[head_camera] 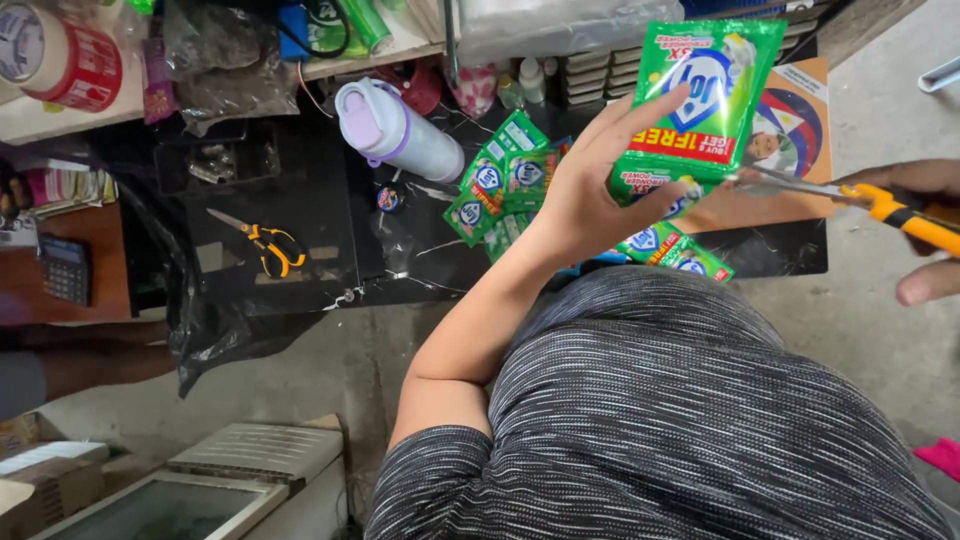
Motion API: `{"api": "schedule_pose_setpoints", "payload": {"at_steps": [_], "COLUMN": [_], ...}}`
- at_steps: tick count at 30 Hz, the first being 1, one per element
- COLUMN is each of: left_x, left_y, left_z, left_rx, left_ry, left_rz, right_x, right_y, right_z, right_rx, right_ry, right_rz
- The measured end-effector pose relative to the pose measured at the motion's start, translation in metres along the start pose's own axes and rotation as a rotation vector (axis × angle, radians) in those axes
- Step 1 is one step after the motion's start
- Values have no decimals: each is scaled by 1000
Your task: Cutting apart individual sachets of dishwashing liquid from a strip using scissors
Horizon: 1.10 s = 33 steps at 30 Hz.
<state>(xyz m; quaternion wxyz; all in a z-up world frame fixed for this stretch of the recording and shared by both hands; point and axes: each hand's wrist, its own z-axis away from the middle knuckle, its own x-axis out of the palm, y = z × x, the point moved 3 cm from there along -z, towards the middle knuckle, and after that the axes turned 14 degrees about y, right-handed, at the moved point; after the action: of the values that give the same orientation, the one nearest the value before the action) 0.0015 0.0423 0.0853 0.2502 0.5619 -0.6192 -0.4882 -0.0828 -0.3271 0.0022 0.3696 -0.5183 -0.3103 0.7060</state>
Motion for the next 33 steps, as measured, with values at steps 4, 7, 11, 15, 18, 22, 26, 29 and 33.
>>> {"api": "schedule_pose_setpoints", "payload": {"at_steps": [4, 7, 11, 15, 18, 22, 26, 29, 33], "left_x": [5, 7, 7, 7, 8, 9, 7, 11, 18], "left_y": [-2, 1, 4, 3, 1, -3, -4, -13, -17], "left_z": [4, 6, 8, 8, 8, 7, 6, 11, 13], "left_rx": [38, 42, 55, 64, 56, 68, 78, 66, 88], "left_ry": [-20, -15, -13, -19, -17, -24, -28, -69, -71], "left_rz": [-17, -27, -29, -42, -24, 0, -19, -42, -19], "right_x": [0, -1, 1, 6, 2, 3, 11, 15, 21], "right_y": [-25, -47, -53, -61, -43, -35, -34, -34, -54], "right_z": [-8, -15, -16, -16, -15, -17, -20, -27, -36], "right_rx": [-12, 82, 164, 157, 86, 17, 84, 138, 195], "right_ry": [2, -117, -86, -77, -72, -42, -45, -60, -109], "right_rz": [24, 97, 208, 249, 262, 351, 295, 304, 386]}}
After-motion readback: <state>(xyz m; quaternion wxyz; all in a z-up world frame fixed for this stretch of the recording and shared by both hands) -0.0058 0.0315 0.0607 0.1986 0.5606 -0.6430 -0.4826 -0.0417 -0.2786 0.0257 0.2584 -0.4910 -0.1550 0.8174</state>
